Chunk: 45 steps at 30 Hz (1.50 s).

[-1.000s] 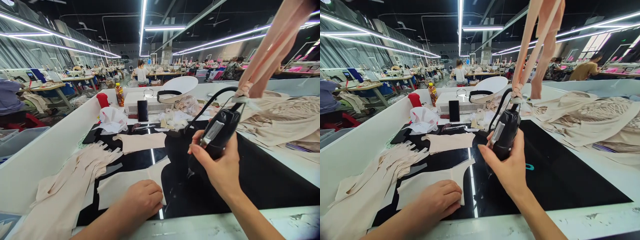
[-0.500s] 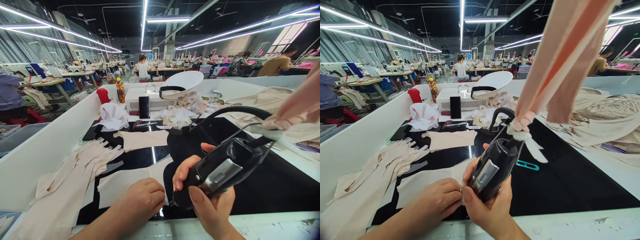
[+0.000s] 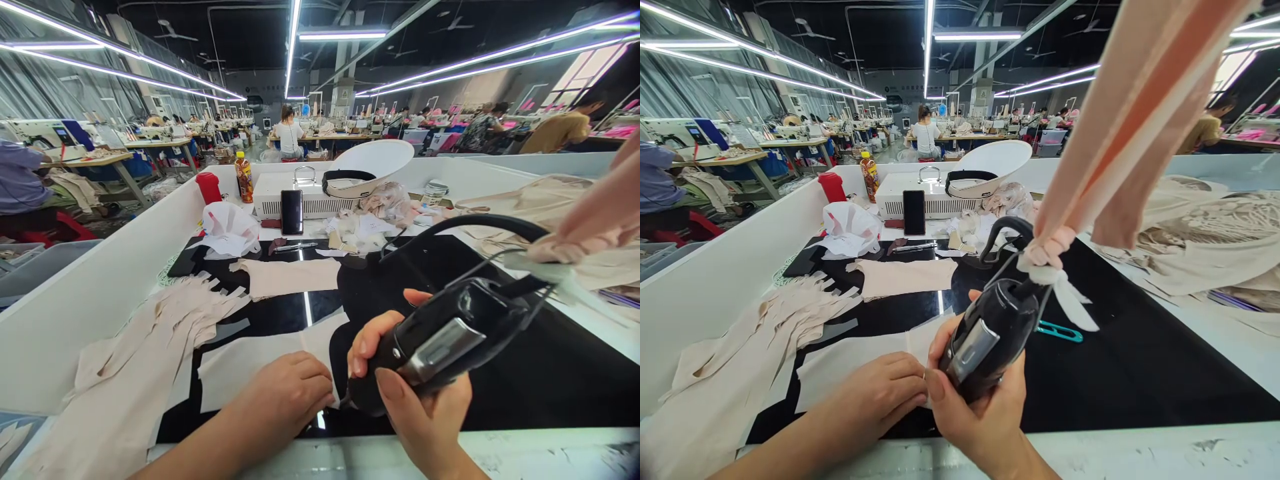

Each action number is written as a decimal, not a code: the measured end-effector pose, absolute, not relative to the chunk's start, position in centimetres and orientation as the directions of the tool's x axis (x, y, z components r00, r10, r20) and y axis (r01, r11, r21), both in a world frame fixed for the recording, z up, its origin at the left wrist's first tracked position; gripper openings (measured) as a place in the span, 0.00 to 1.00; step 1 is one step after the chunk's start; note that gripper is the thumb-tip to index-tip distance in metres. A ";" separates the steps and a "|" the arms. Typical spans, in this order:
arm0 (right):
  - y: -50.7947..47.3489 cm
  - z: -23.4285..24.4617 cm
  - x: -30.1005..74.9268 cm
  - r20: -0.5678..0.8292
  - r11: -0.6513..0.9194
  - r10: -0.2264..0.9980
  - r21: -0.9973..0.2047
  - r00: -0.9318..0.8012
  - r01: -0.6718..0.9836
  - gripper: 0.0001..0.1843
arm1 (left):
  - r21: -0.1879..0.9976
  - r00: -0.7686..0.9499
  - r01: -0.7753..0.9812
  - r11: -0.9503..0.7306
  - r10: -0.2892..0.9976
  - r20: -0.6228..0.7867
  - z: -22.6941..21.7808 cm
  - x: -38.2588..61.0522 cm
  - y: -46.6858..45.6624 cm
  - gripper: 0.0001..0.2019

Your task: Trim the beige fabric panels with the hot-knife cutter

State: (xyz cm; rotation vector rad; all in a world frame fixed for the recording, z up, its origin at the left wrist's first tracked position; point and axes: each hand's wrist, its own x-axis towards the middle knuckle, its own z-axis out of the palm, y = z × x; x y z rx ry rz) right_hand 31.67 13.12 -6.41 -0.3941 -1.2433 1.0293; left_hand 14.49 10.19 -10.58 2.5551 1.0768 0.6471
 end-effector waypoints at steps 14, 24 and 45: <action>13.1 -6.6 31.8 0.585 0.527 0.811 -0.747 -0.023 -0.406 0.29 | 0.440 0.504 0.712 -0.547 0.835 0.223 -11.3 15.4 10.3 0.04; 13.2 -7.0 32.0 0.582 0.520 0.812 -0.750 -0.035 -0.408 0.30 | 0.443 0.482 0.710 -0.547 0.836 0.262 -11.5 15.4 10.1 0.04; 13.3 -7.0 31.9 0.535 0.474 0.844 -0.759 -0.014 -0.446 0.31 | 0.430 0.494 0.697 -0.575 0.818 0.293 -11.7 15.4 10.1 0.04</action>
